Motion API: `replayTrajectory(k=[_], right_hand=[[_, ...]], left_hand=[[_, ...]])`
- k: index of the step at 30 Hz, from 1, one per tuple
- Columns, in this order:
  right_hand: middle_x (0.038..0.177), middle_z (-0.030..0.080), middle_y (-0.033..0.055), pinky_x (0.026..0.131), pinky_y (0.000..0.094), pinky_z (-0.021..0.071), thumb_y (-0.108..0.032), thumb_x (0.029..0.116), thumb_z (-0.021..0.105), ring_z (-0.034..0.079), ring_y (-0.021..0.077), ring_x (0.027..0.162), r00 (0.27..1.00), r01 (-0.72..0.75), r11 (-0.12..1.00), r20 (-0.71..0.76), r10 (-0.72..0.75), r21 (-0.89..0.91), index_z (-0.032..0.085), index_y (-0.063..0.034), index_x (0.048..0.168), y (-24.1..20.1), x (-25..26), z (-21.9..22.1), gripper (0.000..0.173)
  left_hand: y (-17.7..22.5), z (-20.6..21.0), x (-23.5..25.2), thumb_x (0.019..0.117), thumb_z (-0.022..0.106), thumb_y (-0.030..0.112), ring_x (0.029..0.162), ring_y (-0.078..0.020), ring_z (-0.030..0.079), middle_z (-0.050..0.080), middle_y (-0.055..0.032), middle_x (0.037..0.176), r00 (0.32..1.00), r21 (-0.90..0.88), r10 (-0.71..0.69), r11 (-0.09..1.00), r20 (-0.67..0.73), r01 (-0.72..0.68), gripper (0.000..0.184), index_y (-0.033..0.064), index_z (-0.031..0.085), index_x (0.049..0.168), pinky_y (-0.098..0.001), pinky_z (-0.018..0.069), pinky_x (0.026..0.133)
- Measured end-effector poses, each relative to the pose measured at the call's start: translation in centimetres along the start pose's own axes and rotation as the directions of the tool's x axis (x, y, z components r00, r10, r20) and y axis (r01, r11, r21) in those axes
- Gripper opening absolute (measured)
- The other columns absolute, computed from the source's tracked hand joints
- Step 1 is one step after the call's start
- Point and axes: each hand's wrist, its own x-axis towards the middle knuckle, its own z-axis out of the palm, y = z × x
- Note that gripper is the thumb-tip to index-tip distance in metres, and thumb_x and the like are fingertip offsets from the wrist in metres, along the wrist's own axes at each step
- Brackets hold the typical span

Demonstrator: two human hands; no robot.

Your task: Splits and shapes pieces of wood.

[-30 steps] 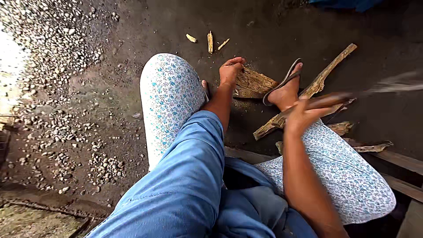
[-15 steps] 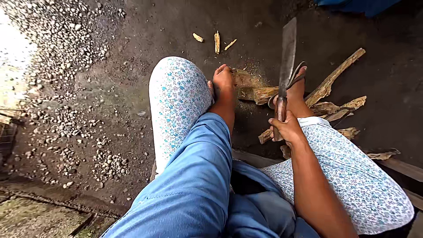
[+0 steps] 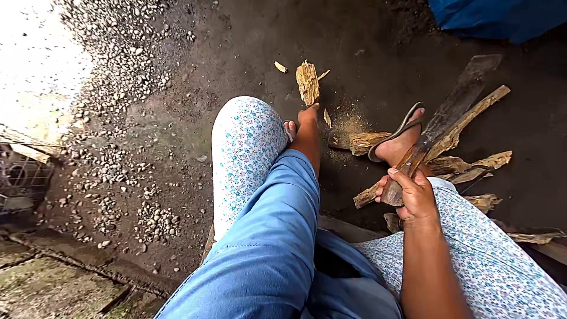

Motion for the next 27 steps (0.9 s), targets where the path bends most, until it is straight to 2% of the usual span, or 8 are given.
replayTrajectory(k=[4, 9, 13, 16, 19, 22, 24, 27], right_hand=[[0.067, 0.063, 0.0078, 0.046, 0.0386, 0.0611, -0.006, 0.1059, 0.048, 0.067, 0.0225, 0.05, 0.998, 0.064, 0.998, -0.001, -0.064, 0.022, 0.044, -0.0049, 0.125, -0.7, -0.7, -0.2, 0.02], [0.07, 0.064, 0.0063, 0.045, 0.0372, 0.0609, -0.006, 0.1033, 0.045, 0.067, 0.0208, 0.053, 0.99, 0.136, 0.99, 0.017, -0.137, 0.02, 0.044, -0.005, 0.126, -1.5, -3.3, -1.6, 0.022], [0.074, 0.067, 0.0009, 0.047, 0.0346, 0.061, -0.015, 0.0999, 0.048, 0.068, 0.018, 0.055, 0.945, 0.326, 0.942, 0.011, -0.328, 0.083, 0.043, -0.0072, 0.125, -2.0, -6.6, -5.3, 0.027], [0.086, 0.073, -0.0011, 0.053, 0.0328, 0.0618, -0.041, 0.098, 0.068, 0.071, 0.016, 0.065, 0.867, 0.442, 0.866, 0.137, -0.479, 0.232, 0.06, -0.0177, 0.125, -2.9, -9.6, -10.5, 0.037], [0.091, 0.075, 0.0022, 0.061, 0.0323, 0.063, -0.046, 0.0972, 0.067, 0.072, 0.016, 0.07, 0.826, 0.407, 0.853, 0.267, -0.496, 0.325, 0.066, -0.0167, 0.13, -3.4, -12.8, -14.3, 0.044], [0.068, 0.07, -0.0013, 0.051, 0.0235, 0.0574, -0.025, 0.0795, 0.083, 0.067, 0.0094, 0.054, 0.963, 0.269, 0.919, -0.074, -0.259, 0.29, 0.069, -0.016, 0.097, -3.7, -16.6, -12.2, 0.024], [0.059, 0.065, -0.0035, 0.046, 0.0189, 0.051, -0.017, 0.0697, 0.08, 0.062, 0.0057, 0.047, 0.957, 0.215, 0.92, -0.26, -0.131, 0.328, 0.065, -0.0168, 0.084, -3.0, -18.0, -10.5, 0.021], [0.054, 0.06, -0.0046, 0.044, 0.0192, 0.0483, -0.012, 0.0707, 0.075, 0.058, 0.0056, 0.043, 0.928, 0.204, 0.889, -0.369, -0.042, 0.411, 0.061, -0.0152, 0.079, -1.3, -20.1, -8.5, 0.017]], left_hand=[[-5.1, 1.6, -0.5, 0.1025, 0.063, 0.035, 0.12, -0.0409, 0.061, 0.059, -0.0272, 0.133, 0.968, 0.474, -0.08, 0.88, 0.237, -0.043, 0.049, -0.0001, 0.058, 0.137, -0.0607, 0.0531, 0.096], [-8.9, 4.8, -3.6, 0.1048, 0.058, 0.044, 0.128, -0.0418, 0.058, 0.055, -0.0293, 0.141, 0.886, 0.632, -0.172, 0.759, 0.43, -0.16, 0.064, -0.0039, 0.046, 0.146, -0.062, 0.0498, 0.102], [-9.5, 6.2, -4.3, 0.1038, 0.061, 0.04, 0.135, -0.0411, 0.051, 0.051, -0.0301, 0.145, 0.899, 0.56, -0.177, 0.824, 0.401, -0.087, 0.065, -0.0066, 0.045, 0.145, -0.0611, 0.0443, 0.109], [-9.6, 6.8, -3.6, 0.1062, 0.055, 0.04, 0.13, -0.0411, 0.055, 0.052, -0.0288, 0.142, 0.897, 0.426, -0.23, 0.903, 0.378, 0.052, 0.057, -0.004, 0.049, 0.142, -0.0617, 0.05, 0.101], [-10.2, 6.7, -2.4, 0.1066, 0.057, 0.038, 0.129, -0.0399, 0.056, 0.051, -0.0275, 0.144, 0.885, 0.33, -0.248, 0.937, 0.393, 0.116, 0.056, -0.001, 0.047, 0.146, -0.0588, 0.0522, 0.099], [-10.9, 6.5, -1.9, 0.1051, 0.061, 0.036, 0.124, -0.0366, 0.059, 0.054, -0.026, 0.141, 0.881, 0.336, -0.252, 0.935, 0.401, 0.115, 0.057, -0.0013, 0.046, 0.146, -0.053, 0.054, 0.098], [-11.0, 7.1, -2.2, 0.1036, 0.064, 0.034, 0.119, -0.0343, 0.061, 0.057, -0.0251, 0.136, 0.886, 0.399, -0.24, 0.914, 0.398, 0.068, 0.056, -0.0027, 0.049, 0.143, -0.0492, 0.0545, 0.097], [-10.8, 8.1, -3.1, 0.0977, 0.073, 0.037, 0.114, -0.0319, 0.063, 0.06, -0.0228, 0.132, 0.89, 0.529, -0.173, 0.844, 0.421, -0.087, 0.063, 0.0021, 0.051, 0.145, -0.0474, 0.054, 0.095]])
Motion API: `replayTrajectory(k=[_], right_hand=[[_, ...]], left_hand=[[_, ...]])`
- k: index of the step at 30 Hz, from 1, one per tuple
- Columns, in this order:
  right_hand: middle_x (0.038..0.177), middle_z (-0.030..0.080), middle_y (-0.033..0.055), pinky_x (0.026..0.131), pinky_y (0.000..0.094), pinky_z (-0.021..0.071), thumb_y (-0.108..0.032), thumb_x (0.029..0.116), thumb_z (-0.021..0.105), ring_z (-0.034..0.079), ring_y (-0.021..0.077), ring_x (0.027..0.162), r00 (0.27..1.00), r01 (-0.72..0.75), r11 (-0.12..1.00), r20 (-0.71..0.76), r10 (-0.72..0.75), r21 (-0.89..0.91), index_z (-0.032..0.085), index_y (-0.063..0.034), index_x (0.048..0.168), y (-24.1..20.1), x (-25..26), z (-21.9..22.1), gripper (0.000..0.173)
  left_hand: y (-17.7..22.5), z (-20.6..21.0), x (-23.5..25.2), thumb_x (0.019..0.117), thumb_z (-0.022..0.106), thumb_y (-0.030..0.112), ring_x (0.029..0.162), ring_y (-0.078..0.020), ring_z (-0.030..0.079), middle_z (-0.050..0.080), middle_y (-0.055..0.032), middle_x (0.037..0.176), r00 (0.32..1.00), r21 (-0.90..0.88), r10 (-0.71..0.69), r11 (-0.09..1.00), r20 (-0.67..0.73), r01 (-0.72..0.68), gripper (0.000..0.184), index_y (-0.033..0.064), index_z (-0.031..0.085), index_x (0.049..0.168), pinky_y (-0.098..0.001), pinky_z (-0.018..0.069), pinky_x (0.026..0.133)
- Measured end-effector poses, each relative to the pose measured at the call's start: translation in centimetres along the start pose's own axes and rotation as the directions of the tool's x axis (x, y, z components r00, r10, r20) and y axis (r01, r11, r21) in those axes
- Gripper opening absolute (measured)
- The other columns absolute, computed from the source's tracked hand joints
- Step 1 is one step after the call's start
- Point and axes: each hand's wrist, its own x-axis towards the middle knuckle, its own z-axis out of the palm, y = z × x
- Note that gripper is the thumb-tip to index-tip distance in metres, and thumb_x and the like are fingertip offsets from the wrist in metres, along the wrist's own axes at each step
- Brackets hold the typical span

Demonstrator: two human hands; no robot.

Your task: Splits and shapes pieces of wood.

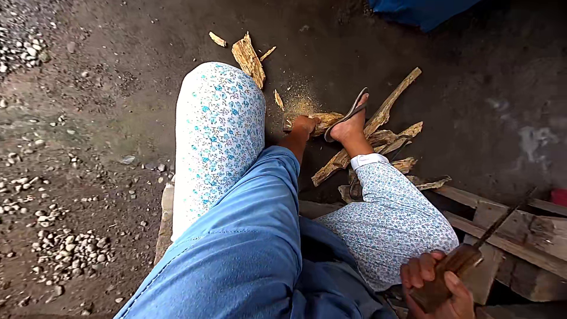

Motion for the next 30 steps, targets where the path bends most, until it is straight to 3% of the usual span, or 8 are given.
replayTrajectory(k=[4, 7, 9, 11, 12, 14, 24, 30], right_hand=[[0.048, 0.053, -0.0048, 0.044, 0.0217, 0.0488, -0.002, 0.0797, 0.049, 0.054, 0.0081, 0.039, 0.987, -0.099, 0.986, -0.137, 0.08, -0.132, 0.047, -0.0099, 0.082, 0.5, -4.0, 2.6, 0.009], [0.047, 0.049, -0.0051, 0.043, 0.0177, 0.0464, 0.005, 0.0791, 0.04, 0.05, 0.0048, 0.037, 0.963, -0.189, 0.962, -0.23, 0.142, -0.197, 0.043, -0.0071, 0.081, 0.0, -5.7, 5.0, 0.013], [0.046, 0.048, -0.005, 0.042, 0.0166, 0.0446, 0.005, 0.0779, 0.041, 0.049, 0.0041, 0.036, 0.958, -0.179, 0.971, -0.254, 0.135, -0.16, 0.043, -0.0081, 0.079, 0.4, -6.2, 4.1, 0.013], [0.054, 0.059, -0.0009, 0.045, 0.0213, 0.0506, -0.002, 0.0831, 0.056, 0.058, 0.0086, 0.042, 0.996, -0.068, 0.997, -0.066, 0.066, -0.024, 0.056, -0.0097, 0.084, 2.3, -6.4, -1.2, 0.008], [0.067, 0.068, 0.0043, 0.053, 0.0275, 0.0579, -0.013, 0.0907, 0.07, 0.066, 0.0139, 0.054, 0.99, -0.007, 0.997, 0.143, -0.003, 0.072, 0.069, -0.0074, 0.102, 3.8, -6.1, -5.9, 0.013], [0.077, 0.072, 0.005, 0.057, 0.0313, 0.0597, -0.03, 0.0923, 0.073, 0.07, 0.0152, 0.062, 0.934, 0.073, 0.991, 0.342, -0.107, 0.111, 0.071, -0.0119, 0.118, 5.7, -5.0, -10.1, 0.031], [0.077, 0.07, 0.0064, 0.055, 0.0361, 0.0616, -0.027, 0.0918, 0.073, 0.069, 0.0195, 0.059, 0.856, 0.242, 0.967, 0.451, -0.252, 0.081, 0.065, -0.0119, 0.12, 4.6, -3.4, -8.3, 0.033], [0.073, 0.069, 0.0062, 0.052, 0.037, 0.0608, -0.027, 0.0909, 0.075, 0.068, 0.0209, 0.056, 0.798, 0.223, 0.975, 0.571, -0.192, 0.016, 0.059, -0.0097, 0.124, 3.9, -2.2, -5.0, 0.04]], left_hand=[[1.9, 1.0, -1.6, 0.0975, 0.071, 0.042, 0.133, -0.0422, 0.055, 0.058, -0.0299, 0.139, 0.99, 0.4, 0.138, 0.906, 0.028, -0.138, 0.068, -0.0048, 0.052, 0.142, -0.0597, 0.0442, 0.111], [2.2, 1.1, -2.4, 0.0997, 0.067, 0.044, 0.133, -0.0423, 0.056, 0.059, -0.0291, 0.138, 0.98, 0.519, 0.199, 0.834, 0.03, -0.185, 0.065, -0.004, 0.055, 0.141, -0.0603, 0.0446, 0.11], [2.3, 0.6, -2.9, 0.0998, 0.067, 0.041, 0.132, -0.0424, 0.057, 0.06, -0.0283, 0.138, 0.968, 0.514, 0.253, 0.829, 0.008, -0.22, 0.063, -0.002, 0.052, 0.144, -0.0603, 0.0448, 0.11], [2.8, -0.7, -3.3, 0.0971, 0.07, 0.037, 0.132, -0.0422, 0.057, 0.059, -0.0272, 0.139, 0.953, 0.468, 0.299, 0.849, -0.045, -0.245, 0.063, 0.0009, 0.052, 0.145, -0.0603, 0.045, 0.11], [3.0, -1.5, -3.6, 0.0954, 0.073, 0.036, 0.132, -0.0425, 0.056, 0.059, -0.0276, 0.139, 0.944, 0.448, 0.323, 0.855, -0.068, -0.26, 0.063, 0.0012, 0.053, 0.144, -0.0605, 0.0451, 0.11], [3.2, -3.1, -3.9, 0.0927, 0.076, 0.033, 0.135, -0.0419, 0.054, 0.057, -0.0274, 0.141, 0.932, 0.425, 0.349, 0.861, -0.093, -0.28, 0.063, 0.0025, 0.055, 0.143, -0.0598, 0.0441, 0.111], [2.0, -8.4, -6.5, 0.0886, 0.079, 0.033, 0.131, -0.0404, 0.057, 0.062, -0.024, 0.136, 0.931, 0.513, 0.359, 0.812, -0.064, -0.278, 0.06, 0.0069, 0.061, 0.139, -0.0631, 0.0446, 0.108], [0.8, -8.5, -6.7, 0.0884, 0.076, 0.042, 0.126, -0.0429, 0.06, 0.064, -0.0268, 0.13, 0.954, 0.771, 0.236, 0.567, 0.187, -0.291, 0.058, 0.0008, 0.067, 0.128, -0.0672, 0.0459, 0.104]])
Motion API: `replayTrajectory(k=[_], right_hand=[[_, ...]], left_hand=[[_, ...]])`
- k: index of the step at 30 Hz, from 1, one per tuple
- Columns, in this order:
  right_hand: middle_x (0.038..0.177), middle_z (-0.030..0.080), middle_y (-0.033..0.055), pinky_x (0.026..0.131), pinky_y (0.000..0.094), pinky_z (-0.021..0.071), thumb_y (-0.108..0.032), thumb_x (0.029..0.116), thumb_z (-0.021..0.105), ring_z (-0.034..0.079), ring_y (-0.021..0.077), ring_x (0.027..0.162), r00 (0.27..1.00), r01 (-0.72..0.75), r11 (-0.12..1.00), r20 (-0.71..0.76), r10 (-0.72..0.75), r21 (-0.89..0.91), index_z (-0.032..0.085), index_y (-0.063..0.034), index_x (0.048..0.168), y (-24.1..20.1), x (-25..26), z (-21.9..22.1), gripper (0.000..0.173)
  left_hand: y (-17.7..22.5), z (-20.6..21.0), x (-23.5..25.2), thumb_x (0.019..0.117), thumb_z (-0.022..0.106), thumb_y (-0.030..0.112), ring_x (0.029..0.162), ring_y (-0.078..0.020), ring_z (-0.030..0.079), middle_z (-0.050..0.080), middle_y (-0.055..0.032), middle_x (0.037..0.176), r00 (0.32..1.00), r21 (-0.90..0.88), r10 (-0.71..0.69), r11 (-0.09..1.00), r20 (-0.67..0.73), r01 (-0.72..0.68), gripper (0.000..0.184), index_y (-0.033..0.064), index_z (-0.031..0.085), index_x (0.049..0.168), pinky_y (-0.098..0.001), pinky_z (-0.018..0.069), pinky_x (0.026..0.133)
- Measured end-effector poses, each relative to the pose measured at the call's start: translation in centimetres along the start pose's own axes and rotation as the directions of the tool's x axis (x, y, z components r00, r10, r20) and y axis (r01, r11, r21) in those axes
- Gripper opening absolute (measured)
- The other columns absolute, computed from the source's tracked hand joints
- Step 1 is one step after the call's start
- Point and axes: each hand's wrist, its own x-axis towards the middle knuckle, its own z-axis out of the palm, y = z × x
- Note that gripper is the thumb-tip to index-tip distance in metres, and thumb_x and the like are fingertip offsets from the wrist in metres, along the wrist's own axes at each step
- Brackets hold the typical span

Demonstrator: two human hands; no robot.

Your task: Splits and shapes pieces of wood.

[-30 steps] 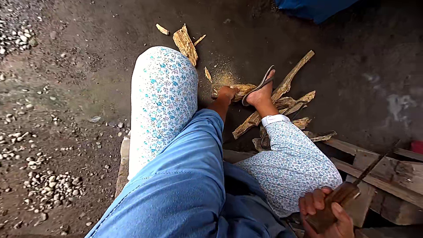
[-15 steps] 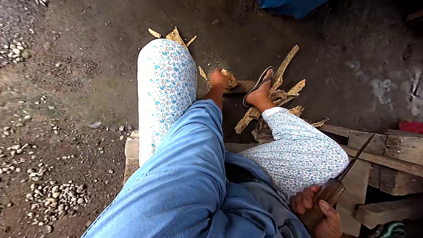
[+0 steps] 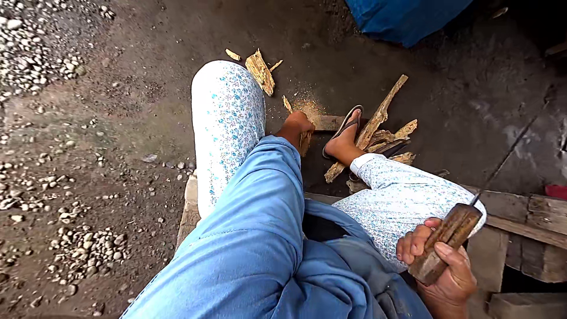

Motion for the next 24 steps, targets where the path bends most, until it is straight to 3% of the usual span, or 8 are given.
replayTrajectory(k=[2, 6, 10, 13, 16, 17, 19, 24], right_hand=[[0.07, 0.067, 0.0036, 0.05, 0.0338, 0.0586, -0.033, 0.0929, 0.074, 0.065, 0.0178, 0.053, 0.999, -0.03, 0.996, 0.017, 0.031, -0.081, 0.055, -0.0107, 0.129, 0.2, 0.9, 0.7, 0.047], [0.071, 0.065, 0.0046, 0.049, 0.0325, 0.0568, -0.042, 0.0929, 0.074, 0.063, 0.0175, 0.052, 0.988, -0.113, 0.993, 0.111, 0.108, 0.04, 0.056, -0.0076, 0.132, 0.8, 3.4, 1.6, 0.055], [0.075, 0.069, 0.0061, 0.057, 0.0355, 0.0598, -0.036, 0.0902, 0.076, 0.067, 0.0197, 0.058, 0.962, -0.163, 0.949, 0.257, 0.092, 0.27, 0.058, -0.0065, 0.133, 2.1, 7.7, 1.5, 0.055], [0.078, 0.068, 0.0062, 0.06, 0.0412, 0.0631, -0.027, 0.089, 0.075, 0.069, 0.0223, 0.061, 0.97, -0.185, 0.981, 0.171, 0.171, 0.066, 0.052, -0.0014, 0.137, 3.3, 11.1, 0.9, 0.059], [0.069, 0.058, -0.0024, 0.047, 0.0293, 0.0581, -0.009, 0.0863, 0.055, 0.061, 0.0122, 0.051, 0.959, -0.277, 0.899, -0.152, 0.238, -0.339, 0.04, 0.0001, 0.139, 5.2, 14.0, 2.2, 0.055], [0.067, 0.057, -0.0016, 0.045, 0.0286, 0.0564, -0.008, 0.0902, 0.053, 0.059, 0.0119, 0.048, 0.945, -0.314, 0.882, -0.209, 0.254, -0.351, 0.041, -0.0001, 0.138, 6.1, 14.7, 2.3, 0.051], [0.065, 0.055, 0.0, 0.043, 0.0293, 0.0559, -0.008, 0.0956, 0.053, 0.058, 0.0128, 0.046, 0.923, -0.363, 0.886, -0.245, 0.298, -0.29, 0.041, -0.0016, 0.134, 7.6, 16.1, 2.3, 0.04], [0.061, 0.055, 0.0013, 0.042, 0.0311, 0.0561, -0.009, 0.0935, 0.052, 0.058, 0.0145, 0.045, 0.907, -0.389, 0.909, -0.238, 0.348, -0.151, 0.044, -0.0019, 0.129, 8.2, 18.5, 2.2, 0.037]], left_hand=[[-0.3, 0.9, 0.2, 0.084, 0.082, 0.041, 0.124, -0.0431, 0.06, 0.064, -0.0282, 0.128, 0.997, 0.068, -0.049, 0.997, 0.061, 0.045, 0.064, -0.003, 0.065, 0.127, -0.0666, 0.0473, 0.102], [-0.7, 2.5, -0.7, 0.0782, 0.084, 0.032, 0.105, -0.0411, 0.068, 0.07, -0.0251, 0.109, 0.986, 0.297, -0.045, 0.955, 0.158, -0.004, 0.044, -0.0037, 0.072, 0.101, -0.0661, 0.053, 0.086], [3.9, -0.8, -7.8, 0.1012, 0.064, 0.029, 0.114, -0.0334, 0.064, 0.067, -0.0195, 0.121, 0.895, 0.507, -0.228, 0.862, 0.384, 0.002, 0.038, -0.001, 0.066, 0.123, -0.0554, 0.0493, 0.095], [3.7, -0.6, -8.4, 0.1044, 0.059, 0.027, 0.126, -0.0398, 0.06, 0.064, -0.0244, 0.131, 0.921, 0.519, -0.18, 0.854, 0.346, -0.028, 0.037, -0.0027, 0.066, 0.126, -0.0609, 0.0472, 0.101], [0.9, 1.4, -2.9, 0.1005, 0.066, 0.022, 0.131, -0.0473, 0.054, 0.058, -0.0299, 0.137, 0.989, 0.408, -0.014, 0.912, 0.149, -0.049, 0.04, -0.0043, 0.062, 0.131, -0.0642, 0.0442, 0.105], [-1.2, 3.3, 0.0, 0.0911, 0.074, 0.02, 0.13, -0.0484, 0.054, 0.059, -0.0294, 0.136, 0.991, 0.357, 0.119, 0.93, -0.062, -0.089, 0.043, -0.0024, 0.065, 0.127, -0.0657, 0.0466, 0.103], [-1.5, 4.2, 3.8, 0.084, 0.08, 0.015, 0.139, -0.0466, 0.045, 0.052, -0.0261, 0.146, 0.962, 0.326, 0.172, 0.94, -0.21, -0.097, 0.058, 0.0026, 0.06, 0.137, -0.0643, 0.0438, 0.106], [0.2, 4.6, 6.9, 0.0838, 0.078, 0.005, 0.153, -0.048, 0.023, 0.029, -0.0241, 0.166, 0.989, 0.419, 0.079, 0.908, -0.124, -0.02, 0.086, 0.0061, 0.036, 0.159, -0.0756, 0.0283, 0.113]])
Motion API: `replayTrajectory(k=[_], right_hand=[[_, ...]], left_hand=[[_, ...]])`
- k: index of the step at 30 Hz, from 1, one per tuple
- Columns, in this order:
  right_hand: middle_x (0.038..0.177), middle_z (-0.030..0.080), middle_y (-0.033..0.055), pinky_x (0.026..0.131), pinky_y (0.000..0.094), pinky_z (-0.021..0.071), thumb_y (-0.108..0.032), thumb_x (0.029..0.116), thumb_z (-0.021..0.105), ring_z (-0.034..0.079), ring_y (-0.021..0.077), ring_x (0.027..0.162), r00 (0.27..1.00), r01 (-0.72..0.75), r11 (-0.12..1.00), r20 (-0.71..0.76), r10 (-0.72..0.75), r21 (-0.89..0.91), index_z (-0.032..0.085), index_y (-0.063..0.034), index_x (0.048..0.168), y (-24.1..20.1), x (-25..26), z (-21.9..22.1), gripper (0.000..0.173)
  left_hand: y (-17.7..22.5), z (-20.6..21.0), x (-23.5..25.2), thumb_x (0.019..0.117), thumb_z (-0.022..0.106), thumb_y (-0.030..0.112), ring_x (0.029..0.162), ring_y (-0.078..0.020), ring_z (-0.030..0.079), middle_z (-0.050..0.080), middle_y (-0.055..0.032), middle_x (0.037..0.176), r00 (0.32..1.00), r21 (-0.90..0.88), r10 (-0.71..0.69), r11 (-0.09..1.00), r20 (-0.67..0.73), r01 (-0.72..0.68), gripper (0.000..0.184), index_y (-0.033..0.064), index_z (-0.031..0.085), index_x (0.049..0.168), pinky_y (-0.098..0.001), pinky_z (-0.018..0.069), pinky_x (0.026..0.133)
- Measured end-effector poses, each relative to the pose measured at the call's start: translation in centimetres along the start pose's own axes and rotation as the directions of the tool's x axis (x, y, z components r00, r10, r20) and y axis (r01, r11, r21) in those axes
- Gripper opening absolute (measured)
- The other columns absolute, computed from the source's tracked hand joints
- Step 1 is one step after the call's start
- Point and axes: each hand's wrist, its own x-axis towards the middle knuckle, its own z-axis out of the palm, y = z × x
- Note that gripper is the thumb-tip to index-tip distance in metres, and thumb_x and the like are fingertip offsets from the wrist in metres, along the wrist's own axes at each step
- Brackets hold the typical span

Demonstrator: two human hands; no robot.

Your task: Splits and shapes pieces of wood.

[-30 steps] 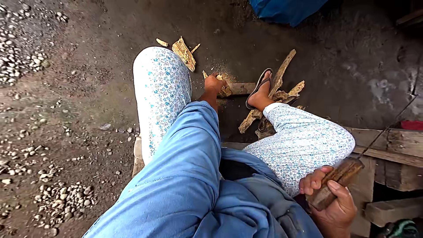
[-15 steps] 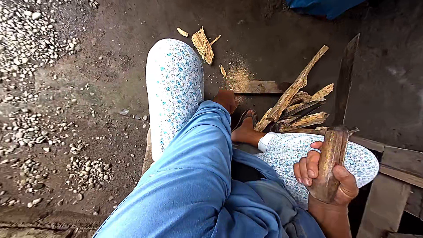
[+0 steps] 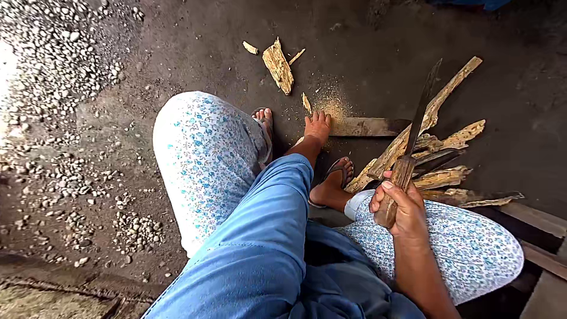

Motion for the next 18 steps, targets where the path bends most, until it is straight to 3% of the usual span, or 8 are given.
replayTrajectory(k=[2, 5, 7, 15, 18], right_hand=[[0.063, 0.055, 0.0018, 0.043, 0.0312, 0.0563, -0.009, 0.0933, 0.053, 0.058, 0.0147, 0.046, 1.0, -0.027, 1.0, -0.012, 0.027, -0.007, 0.043, -0.0009, 0.131, 0.0, 0.4, 0.2, 0.04], [0.063, 0.055, 0.0022, 0.043, 0.0306, 0.0563, -0.007, 0.0933, 0.052, 0.058, 0.0142, 0.045, 0.997, -0.073, 0.997, -0.025, 0.073, 0.002, 0.043, -0.0003, 0.131, 0.1, 0.9, 0.2, 0.039], [0.063, 0.055, 0.0019, 0.044, 0.0303, 0.0563, -0.007, 0.0936, 0.052, 0.058, 0.0138, 0.046, 0.995, -0.089, 0.996, -0.034, 0.09, 0.005, 0.044, -0.0003, 0.131, 0.2, 1.0, 0.1, 0.039], [0.063, 0.055, 0.0032, 0.042, 0.0312, 0.0564, -0.005, 0.0954, 0.05, 0.058, 0.0148, 0.044, 0.988, -0.12, 0.993, -0.092, 0.121, 0.017, 0.044, -0.0004, 0.129, 1.5, 1.4, -1.6, 0.034], [0.063, 0.055, 0.004, 0.042, 0.0313, 0.0559, -0.005, 0.0983, 0.048, 0.058, 0.0151, 0.044, 0.979, -0.173, 0.985, -0.106, 0.175, 0.025, 0.045, -0.001, 0.129, 1.9, 1.6, -2.2, 0.031]], left_hand=[[-0.1, 0.5, 0.8, 0.0879, 0.073, 0.003, 0.152, -0.0502, 0.026, 0.029, -0.026, 0.165, 0.999, 0.044, -0.006, 0.999, 0.034, 0.004, 0.084, 0.0059, 0.032, 0.161, -0.0779, 0.0265, 0.112], [-0.9, 0.4, 1.7, 0.0896, 0.071, 0.001, 0.14, -0.0468, 0.043, 0.046, -0.0239, 0.151, 0.999, 0.13, 0.036, 0.991, 0.035, -0.04, 0.063, 0.002, 0.05, 0.148, -0.0702, 0.0407, 0.104], [-1.3, -0.2, 2.3, 0.0853, 0.076, 0.005, 0.137, -0.0442, 0.047, 0.051, -0.0219, 0.147, 0.997, 0.158, 0.054, 0.985, 0.06, -0.063, 0.061, 0.002, 0.055, 0.142, -0.067, 0.044, 0.101], [-1.6, -1.0, 3.3, 0.0709, 0.089, 0.018, 0.139, -0.0431, 0.045, 0.051, -0.0199, 0.148, 0.997, 0.186, 0.061, 0.98, 0.036, -0.067, 0.086, 0.0036, 0.051, 0.146, -0.0705, 0.0406, 0.103], [-1.7, -1.2, 3.4, 0.0768, 0.083, 0.01, 0.14, -0.0425, 0.044, 0.052, -0.0182, 0.147, 0.998, 0.18, 0.066, 0.982, -0.017, -0.062, 0.077, 0.0052, 0.051, 0.146, -0.0723, 0.0365, 0.107]])
